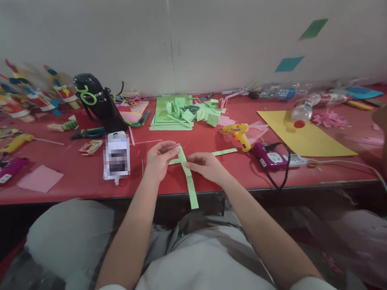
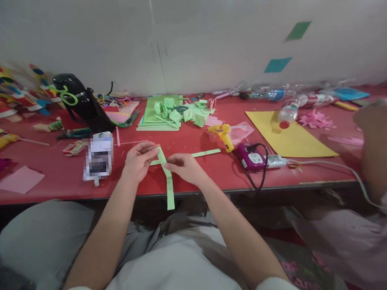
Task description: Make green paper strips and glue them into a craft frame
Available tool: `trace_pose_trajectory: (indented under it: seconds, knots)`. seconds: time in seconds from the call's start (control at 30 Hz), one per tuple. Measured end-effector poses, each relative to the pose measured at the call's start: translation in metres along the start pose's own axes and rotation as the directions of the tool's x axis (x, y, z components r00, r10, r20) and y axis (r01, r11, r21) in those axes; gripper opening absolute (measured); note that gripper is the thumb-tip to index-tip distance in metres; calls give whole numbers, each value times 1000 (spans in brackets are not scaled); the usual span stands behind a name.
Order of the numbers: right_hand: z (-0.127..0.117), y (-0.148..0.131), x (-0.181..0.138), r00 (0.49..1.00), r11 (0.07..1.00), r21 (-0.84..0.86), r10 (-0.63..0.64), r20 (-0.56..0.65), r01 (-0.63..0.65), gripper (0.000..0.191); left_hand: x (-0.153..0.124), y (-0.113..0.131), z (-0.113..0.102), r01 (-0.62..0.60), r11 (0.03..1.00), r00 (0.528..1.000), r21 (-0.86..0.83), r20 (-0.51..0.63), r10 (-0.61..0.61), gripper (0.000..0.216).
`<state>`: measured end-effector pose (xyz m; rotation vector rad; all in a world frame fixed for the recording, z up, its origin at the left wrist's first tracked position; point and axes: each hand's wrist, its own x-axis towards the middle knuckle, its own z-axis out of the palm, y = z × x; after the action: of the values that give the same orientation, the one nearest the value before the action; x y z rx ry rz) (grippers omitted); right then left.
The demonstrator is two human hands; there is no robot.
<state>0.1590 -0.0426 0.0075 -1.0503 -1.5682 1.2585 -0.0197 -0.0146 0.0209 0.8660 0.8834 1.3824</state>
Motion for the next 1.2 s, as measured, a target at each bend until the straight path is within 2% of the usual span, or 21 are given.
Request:
trace_pose_trajectory:
  seconds: [0.23, 0.33, 0.47, 0.6, 0.83, 1.03, 1.13, 1.2]
  knots:
    - [1, -1, -2, 998, 1000, -22, -16, -60, 15, 23, -2, -4, 1, 10, 997, 993, 74, 120, -19, 27]
    - [1, -1, -3, 998, 1000, -30, -11, -66, 9, 25, -1, -8, 0, -3, 993, 990, 116, 138, -13, 27]
    - [3, -1, -4, 997, 1000, -29, 4, -72, -6, 29, -1, -12, -2, -121, 963, 990, 242, 99, 100, 25]
    - [7, -1, -4, 998, 1000, -21, -16, -54, 15, 30, -2, -13, 0, -265, 866, 964, 424, 123, 235, 23]
    - [6, 5, -4, 999, 1000, -25, -6, -38, 5, 28, -1, -11, 3, -240, 874, 967, 423, 181, 177, 24]
    - [6, 3, -3, 999, 998, -55, -16, -44, 14, 29, -3, -11, 2, -265, 852, 962, 452, 67, 264, 30]
    - [5, 2, -4, 996, 999, -34, -23, -85, 20, 29, -2, -12, 4, -231, 871, 968, 434, 13, 251, 30]
    - [2, 2, -5, 992, 999, 45, -14, -129, 20, 30, 0, -12, 4, -198, 900, 972, 389, -38, 230, 31]
